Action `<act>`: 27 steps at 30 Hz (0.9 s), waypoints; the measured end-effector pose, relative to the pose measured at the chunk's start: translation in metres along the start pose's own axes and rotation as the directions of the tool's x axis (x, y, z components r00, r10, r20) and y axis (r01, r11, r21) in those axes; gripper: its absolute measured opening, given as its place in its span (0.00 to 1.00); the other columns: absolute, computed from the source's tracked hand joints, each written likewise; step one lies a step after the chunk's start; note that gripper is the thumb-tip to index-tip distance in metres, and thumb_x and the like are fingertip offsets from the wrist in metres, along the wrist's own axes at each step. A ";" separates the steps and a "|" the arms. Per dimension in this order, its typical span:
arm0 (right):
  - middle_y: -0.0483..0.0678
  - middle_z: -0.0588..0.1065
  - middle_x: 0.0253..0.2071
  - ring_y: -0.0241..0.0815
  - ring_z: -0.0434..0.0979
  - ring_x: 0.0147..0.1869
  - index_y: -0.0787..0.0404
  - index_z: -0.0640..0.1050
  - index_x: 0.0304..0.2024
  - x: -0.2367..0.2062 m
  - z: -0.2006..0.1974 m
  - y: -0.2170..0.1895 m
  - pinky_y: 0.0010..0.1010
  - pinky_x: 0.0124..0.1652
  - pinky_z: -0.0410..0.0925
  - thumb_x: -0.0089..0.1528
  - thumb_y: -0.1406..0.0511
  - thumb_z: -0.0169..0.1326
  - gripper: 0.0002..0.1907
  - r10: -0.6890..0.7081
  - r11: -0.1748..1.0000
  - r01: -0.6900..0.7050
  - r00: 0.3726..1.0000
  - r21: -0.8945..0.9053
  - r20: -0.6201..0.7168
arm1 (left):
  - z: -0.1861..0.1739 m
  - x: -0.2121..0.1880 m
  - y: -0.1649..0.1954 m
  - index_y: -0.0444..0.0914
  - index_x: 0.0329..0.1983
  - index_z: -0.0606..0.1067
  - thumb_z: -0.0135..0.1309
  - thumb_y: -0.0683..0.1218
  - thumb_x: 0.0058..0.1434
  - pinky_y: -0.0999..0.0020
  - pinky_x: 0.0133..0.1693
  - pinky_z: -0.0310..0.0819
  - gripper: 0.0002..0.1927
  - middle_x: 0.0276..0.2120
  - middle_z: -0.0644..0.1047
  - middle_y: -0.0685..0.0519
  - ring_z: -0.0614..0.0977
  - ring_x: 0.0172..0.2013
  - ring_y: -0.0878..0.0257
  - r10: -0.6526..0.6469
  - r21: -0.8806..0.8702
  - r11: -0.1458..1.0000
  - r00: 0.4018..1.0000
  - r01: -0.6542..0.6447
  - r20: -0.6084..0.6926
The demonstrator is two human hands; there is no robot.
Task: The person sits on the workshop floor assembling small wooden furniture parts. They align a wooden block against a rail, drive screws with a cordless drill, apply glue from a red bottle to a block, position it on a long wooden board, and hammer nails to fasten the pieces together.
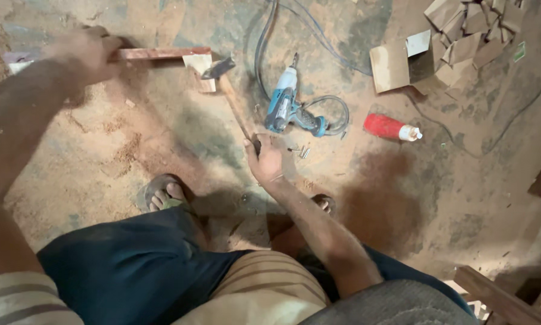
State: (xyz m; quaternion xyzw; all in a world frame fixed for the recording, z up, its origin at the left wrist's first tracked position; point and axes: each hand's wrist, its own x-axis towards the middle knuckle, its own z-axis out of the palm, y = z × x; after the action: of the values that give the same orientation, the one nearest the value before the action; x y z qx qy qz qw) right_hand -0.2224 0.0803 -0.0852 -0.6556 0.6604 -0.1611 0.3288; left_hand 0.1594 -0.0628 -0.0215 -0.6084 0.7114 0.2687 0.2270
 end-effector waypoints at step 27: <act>0.58 0.78 0.40 0.63 0.80 0.39 0.58 0.76 0.53 -0.008 0.010 -0.023 0.53 0.37 0.72 0.61 0.56 0.55 0.21 -0.365 0.881 0.415 0.902 -0.228 0.230 | 0.081 -0.018 0.026 0.33 0.61 0.72 0.55 0.50 0.60 0.55 0.55 0.74 0.28 0.51 0.77 0.41 0.78 0.54 0.46 0.140 0.004 0.989 0.935 -0.147 -0.326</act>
State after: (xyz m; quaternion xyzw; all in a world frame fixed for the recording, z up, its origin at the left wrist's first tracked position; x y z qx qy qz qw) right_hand -0.1992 0.0884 -0.0763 -0.8259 0.4977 -0.0723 0.2548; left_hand 0.1367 0.0068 -0.0686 -0.5931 0.7788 0.1878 0.0801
